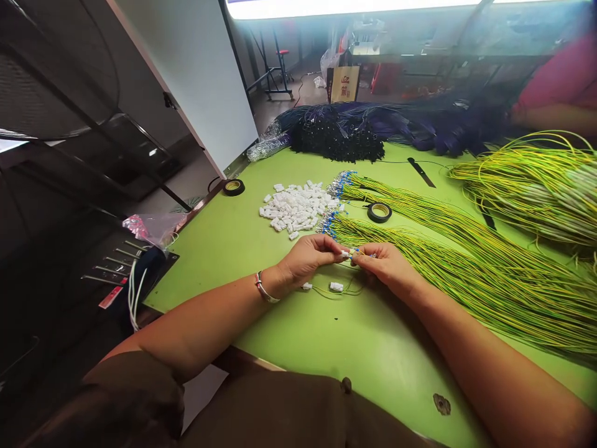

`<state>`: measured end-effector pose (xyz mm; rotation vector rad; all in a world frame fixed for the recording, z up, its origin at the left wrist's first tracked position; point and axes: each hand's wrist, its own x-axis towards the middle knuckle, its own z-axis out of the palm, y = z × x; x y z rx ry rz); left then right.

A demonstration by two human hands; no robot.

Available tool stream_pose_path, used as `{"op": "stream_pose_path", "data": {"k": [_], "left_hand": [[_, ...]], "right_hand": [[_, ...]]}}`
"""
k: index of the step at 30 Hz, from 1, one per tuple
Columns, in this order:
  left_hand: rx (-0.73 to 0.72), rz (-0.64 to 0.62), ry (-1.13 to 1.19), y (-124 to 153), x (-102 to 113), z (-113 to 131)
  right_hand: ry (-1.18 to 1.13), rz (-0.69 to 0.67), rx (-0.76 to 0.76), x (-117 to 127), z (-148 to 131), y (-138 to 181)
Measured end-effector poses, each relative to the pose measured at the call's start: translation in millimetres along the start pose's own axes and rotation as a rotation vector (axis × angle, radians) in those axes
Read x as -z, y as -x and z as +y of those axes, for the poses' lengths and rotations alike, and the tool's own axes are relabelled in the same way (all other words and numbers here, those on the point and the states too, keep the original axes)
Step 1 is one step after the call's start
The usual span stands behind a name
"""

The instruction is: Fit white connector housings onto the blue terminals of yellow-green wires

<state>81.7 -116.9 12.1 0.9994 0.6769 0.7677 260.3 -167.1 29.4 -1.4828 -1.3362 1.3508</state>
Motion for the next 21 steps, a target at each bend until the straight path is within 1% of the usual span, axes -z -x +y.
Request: {"op": "stream_pose_path", "data": {"k": [3,6,13,16,21], "left_hand": [[-0.059,-0.017,-0.054,-1.1,2.6,0.5],[-0.117,-0.014,-0.115,-1.8,4.0,0.2],[-0.244,0.042,-0.306,-1.0,2.2,1.7],[-0.244,0.049,-0.327,-1.5,0.4,1.7],[-0.200,0.045,-0.263,-4.0,-0.1,-2.6]], "right_hand": [[-0.102,0.078,-0.025,-2.5,1.4,-1.4],[-0.180,0.109,-0.036,-4.1,3.4,-2.6],[-0.121,0.094,-0.009,-1.9,6.1,-3.1],[-0.075,0.085,-0.004,-1.5,4.4,-2.2],[-0.047,0.070,0.023,-2.5,6.0,-2.6]]}}
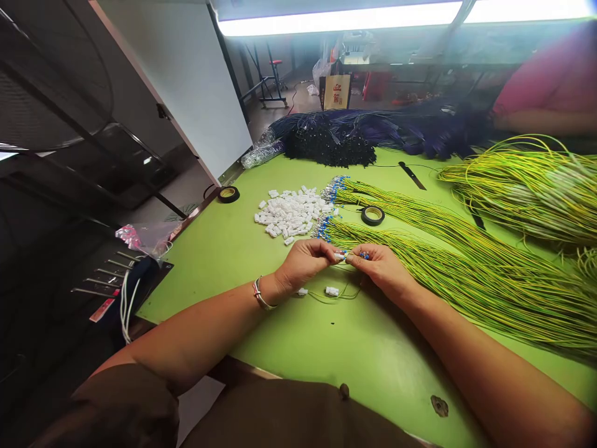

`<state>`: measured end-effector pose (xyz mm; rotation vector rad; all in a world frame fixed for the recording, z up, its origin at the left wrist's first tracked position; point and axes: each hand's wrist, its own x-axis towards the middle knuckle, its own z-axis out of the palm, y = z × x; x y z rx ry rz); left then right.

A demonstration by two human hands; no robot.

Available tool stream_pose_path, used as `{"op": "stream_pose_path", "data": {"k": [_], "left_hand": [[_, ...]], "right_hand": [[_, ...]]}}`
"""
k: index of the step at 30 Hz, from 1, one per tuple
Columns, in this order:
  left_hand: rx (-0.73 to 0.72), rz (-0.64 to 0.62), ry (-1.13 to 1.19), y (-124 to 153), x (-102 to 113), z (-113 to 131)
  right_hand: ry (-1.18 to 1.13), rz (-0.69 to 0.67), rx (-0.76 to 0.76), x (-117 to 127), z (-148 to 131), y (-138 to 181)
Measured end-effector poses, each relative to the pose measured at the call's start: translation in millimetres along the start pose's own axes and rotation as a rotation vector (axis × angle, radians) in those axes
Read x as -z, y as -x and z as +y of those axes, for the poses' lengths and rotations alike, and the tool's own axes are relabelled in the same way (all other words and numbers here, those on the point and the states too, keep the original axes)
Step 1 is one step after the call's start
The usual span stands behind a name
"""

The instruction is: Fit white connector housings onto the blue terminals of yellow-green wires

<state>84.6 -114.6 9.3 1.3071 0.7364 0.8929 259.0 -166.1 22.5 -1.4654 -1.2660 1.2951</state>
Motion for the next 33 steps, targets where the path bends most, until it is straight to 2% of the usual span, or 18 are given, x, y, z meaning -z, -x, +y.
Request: {"op": "stream_pose_path", "data": {"k": [8,11,13,17,19,23,25,26,29,30,31,33], "left_hand": [[0.035,-0.025,0.000,0.7,-2.5,-5.1],[0.034,-0.089,-0.081,1.0,0.7,1.6],[-0.025,-0.182,-0.278,5.8,2.7,7.0],[-0.319,-0.499,-0.823,31.1,-4.9,13.1],[-0.433,-0.621,-1.005,46.5,-15.0,14.1],[-0.479,-0.675,-1.198,61.5,-27.0,23.4],[-0.422,-0.642,-1.235,56.5,-20.8,33.2],[-0.376,-0.577,-1.258,51.3,-14.6,38.3],[-0.218,-0.201,-1.339,30.2,9.8,47.4],[-0.179,-0.112,-1.351,23.4,17.4,47.2],[-0.147,-0.078,-1.357,17.4,23.9,45.3],[-0.101,-0.128,-1.356,9.1,32.0,37.7]], "right_hand": [[0.096,0.003,0.046,-0.4,2.9,-2.5],[0.077,0.000,0.025,1.9,-0.3,0.2],[0.060,0.008,0.038,3.8,-1.2,1.2],[0.034,0.047,0.064,5.1,2.2,-2.4],[0.049,0.066,0.080,2.6,6.0,-5.8],[0.289,0.108,0.194,-6.6,15.6,-10.6],[0.445,0.134,0.236,-10.1,19.2,-11.3],[0.483,0.142,0.245,-11.0,20.2,-11.4],[0.450,0.142,0.253,-11.3,19.9,-11.4],[0.435,0.142,0.256,-11.1,19.1,-11.1],[0.440,0.141,0.263,-11.0,18.3,-10.6],[0.487,0.142,0.285,-11.3,16.9,-8.8]]}}
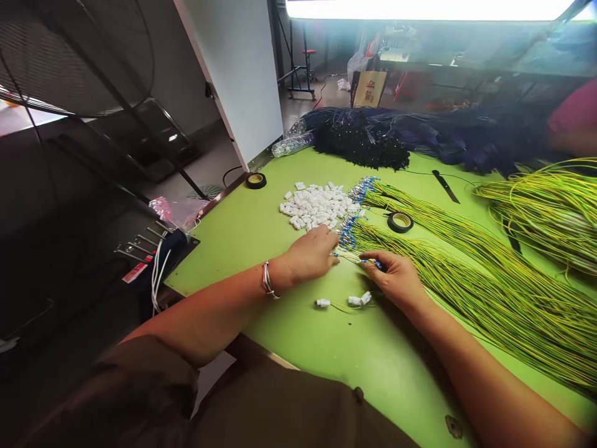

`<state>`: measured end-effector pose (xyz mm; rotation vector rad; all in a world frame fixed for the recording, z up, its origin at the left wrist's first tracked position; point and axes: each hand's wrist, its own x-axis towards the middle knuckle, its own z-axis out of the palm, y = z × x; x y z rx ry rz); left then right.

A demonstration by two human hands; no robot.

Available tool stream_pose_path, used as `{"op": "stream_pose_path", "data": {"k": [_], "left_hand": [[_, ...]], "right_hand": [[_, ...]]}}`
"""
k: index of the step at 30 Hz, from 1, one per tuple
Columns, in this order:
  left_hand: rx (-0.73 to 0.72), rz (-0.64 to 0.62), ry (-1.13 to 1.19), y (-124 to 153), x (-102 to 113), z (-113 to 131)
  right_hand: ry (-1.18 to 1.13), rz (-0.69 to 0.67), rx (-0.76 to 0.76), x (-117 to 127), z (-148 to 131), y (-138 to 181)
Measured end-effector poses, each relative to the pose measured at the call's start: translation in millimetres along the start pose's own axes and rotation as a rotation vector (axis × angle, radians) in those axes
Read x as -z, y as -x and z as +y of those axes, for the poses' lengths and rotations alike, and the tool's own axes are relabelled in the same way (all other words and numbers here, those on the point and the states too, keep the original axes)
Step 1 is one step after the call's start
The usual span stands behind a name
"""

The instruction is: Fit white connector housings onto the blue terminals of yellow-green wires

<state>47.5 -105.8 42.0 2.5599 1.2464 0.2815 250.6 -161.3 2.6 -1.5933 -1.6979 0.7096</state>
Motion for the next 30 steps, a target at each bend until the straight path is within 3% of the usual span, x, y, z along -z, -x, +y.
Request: {"op": "stream_pose_path", "data": {"k": [2,5,10,14,16,18,20,22,25,30], "left_hand": [[-0.037,-0.047,0.005,-3.2,-9.0,-3.4],[-0.090,-0.008,0.021,-3.2,-22.1,2.5],[-0.111,0.009,0.218,0.1,-33.0,19.8],[-0.182,0.058,0.350,-2.0,-25.9,19.5],[-0.191,0.150,0.421,-4.9,-13.4,9.3],[-0.091,0.284,0.450,-8.1,3.2,-7.3],[0.108,0.352,0.371,-11.3,17.7,-26.1],[0.230,0.233,0.247,-14.1,24.3,-41.7],[0.228,0.060,0.103,-16.4,18.2,-52.5],[0.153,0.054,0.009,-15.5,3.0,-50.5]], "right_hand": [[0.052,0.009,0.019,-0.1,-1.3,2.3],[0.118,0.010,0.060,-0.4,-1.1,5.6],[0.201,-0.049,0.244,1.8,1.2,7.7],[0.225,0.015,0.309,2.4,1.0,7.3],[0.190,0.048,0.310,1.9,0.9,6.2],[0.115,0.075,0.269,1.8,0.4,5.1],[0.034,0.076,0.154,2.6,-1.0,4.3],[-0.045,0.059,0.016,4.2,-3.4,4.1],[-0.159,0.064,-0.099,6.3,-7.5,4.9],[-0.275,0.078,-0.169,6.1,-12.0,6.0]]}}
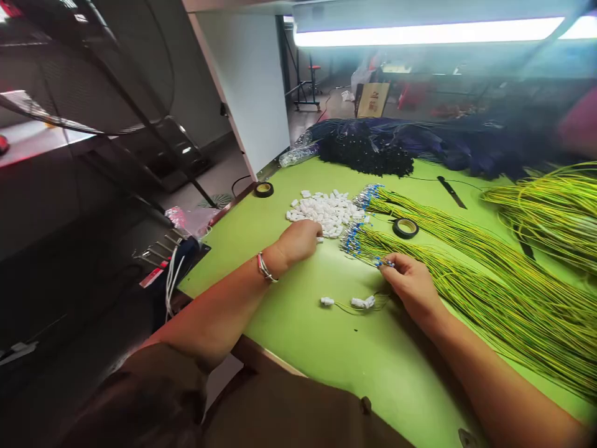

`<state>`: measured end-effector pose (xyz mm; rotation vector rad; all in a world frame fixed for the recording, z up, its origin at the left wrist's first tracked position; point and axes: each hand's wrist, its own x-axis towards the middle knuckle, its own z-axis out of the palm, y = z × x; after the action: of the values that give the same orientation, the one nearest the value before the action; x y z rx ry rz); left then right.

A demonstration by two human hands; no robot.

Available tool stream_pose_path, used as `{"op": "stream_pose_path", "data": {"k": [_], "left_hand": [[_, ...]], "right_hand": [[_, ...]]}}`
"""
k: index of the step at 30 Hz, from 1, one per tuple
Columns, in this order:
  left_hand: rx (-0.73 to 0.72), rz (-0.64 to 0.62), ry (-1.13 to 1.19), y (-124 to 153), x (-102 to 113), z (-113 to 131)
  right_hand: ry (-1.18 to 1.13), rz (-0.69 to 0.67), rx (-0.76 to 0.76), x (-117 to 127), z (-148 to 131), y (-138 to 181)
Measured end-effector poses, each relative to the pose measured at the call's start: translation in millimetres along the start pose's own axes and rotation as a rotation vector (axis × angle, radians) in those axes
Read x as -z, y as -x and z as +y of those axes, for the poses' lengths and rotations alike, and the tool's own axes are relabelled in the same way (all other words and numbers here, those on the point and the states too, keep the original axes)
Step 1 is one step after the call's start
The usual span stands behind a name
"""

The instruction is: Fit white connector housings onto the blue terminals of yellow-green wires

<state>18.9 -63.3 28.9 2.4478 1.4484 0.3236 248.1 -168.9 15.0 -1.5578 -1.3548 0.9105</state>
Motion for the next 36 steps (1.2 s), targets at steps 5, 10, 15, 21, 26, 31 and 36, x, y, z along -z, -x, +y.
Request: {"op": "stream_pose_path", "data": {"k": [5,10,15,21,26,31,36], "left_hand": [[-0.014,0.036,-0.120,0.9,-0.7,6.7],[-0.013,0.066,-0.066,-0.4,-0.7,11.2],[-0.017,0.169,0.274,3.5,8.6,21.4],[0.220,-0.255,1.255,17.3,-5.8,55.7],[0.378,-0.395,1.618,16.8,-27.0,61.1],[0.373,-0.436,1.605,14.5,-29.2,54.5],[0.367,-0.393,1.536,17.7,-31.4,59.7]], "right_hand": [[-0.032,-0.002,-0.032,-1.3,-0.3,-2.1],[0.015,0.027,0.035,-0.6,-2.2,-1.4],[0.061,0.036,0.071,-0.2,-4.2,0.0],[0.067,0.025,0.127,-0.7,-0.7,1.4],[0.086,0.004,0.158,-1.5,2.5,3.0],[0.109,-0.002,0.168,-2.5,3.8,2.5],[0.191,0.016,0.223,-4.1,6.0,3.6]]}}
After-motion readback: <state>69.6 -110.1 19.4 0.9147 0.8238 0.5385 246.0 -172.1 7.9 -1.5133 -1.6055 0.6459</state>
